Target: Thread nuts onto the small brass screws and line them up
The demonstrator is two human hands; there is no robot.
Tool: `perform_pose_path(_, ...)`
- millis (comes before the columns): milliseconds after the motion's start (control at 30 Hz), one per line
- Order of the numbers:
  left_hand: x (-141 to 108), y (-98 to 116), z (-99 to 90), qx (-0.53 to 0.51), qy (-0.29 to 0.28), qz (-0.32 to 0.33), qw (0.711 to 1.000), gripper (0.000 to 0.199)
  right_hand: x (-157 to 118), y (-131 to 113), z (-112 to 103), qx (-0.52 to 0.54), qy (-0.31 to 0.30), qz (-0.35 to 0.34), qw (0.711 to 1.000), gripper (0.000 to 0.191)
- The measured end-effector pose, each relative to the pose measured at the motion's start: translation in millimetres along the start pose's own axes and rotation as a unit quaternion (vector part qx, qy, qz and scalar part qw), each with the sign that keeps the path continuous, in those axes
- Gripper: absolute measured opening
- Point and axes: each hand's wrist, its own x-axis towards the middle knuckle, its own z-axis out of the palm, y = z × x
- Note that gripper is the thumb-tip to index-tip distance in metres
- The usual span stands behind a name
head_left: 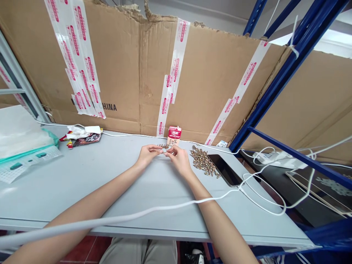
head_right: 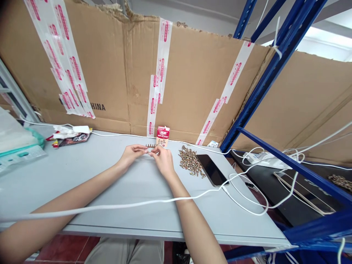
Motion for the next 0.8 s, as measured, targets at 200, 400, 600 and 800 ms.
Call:
perform_pose_path(200, 2, -3, 1.5, -0.009, -0.004, 0.015, 1.0, 0.032, -6, -7, -2, -0.107, 0.006, -0.071, 0.992, 0.012)
perform_pose_path(400, 3, -2, 1.3, -0.017, 0.003, 0.035, 0.999, 0.031, -10, -9, 3, -0.162, 0.026, -0.085, 0.983, 0.016)
perform_pose_path(600, 3, -4, 2.6, -0.034, 0.019, 0.044, 0.998, 0.03, -12, -9, 9, -0.213, 0.039, -0.106, 0.97, 0.015)
perform_pose_path(800, 3, -5, 5.9, -0.03, 0.031, 0.057, 0.997, 0.029, -10, -5, 11, -0.148, 0.068, -0.112, 0.98, 0.011)
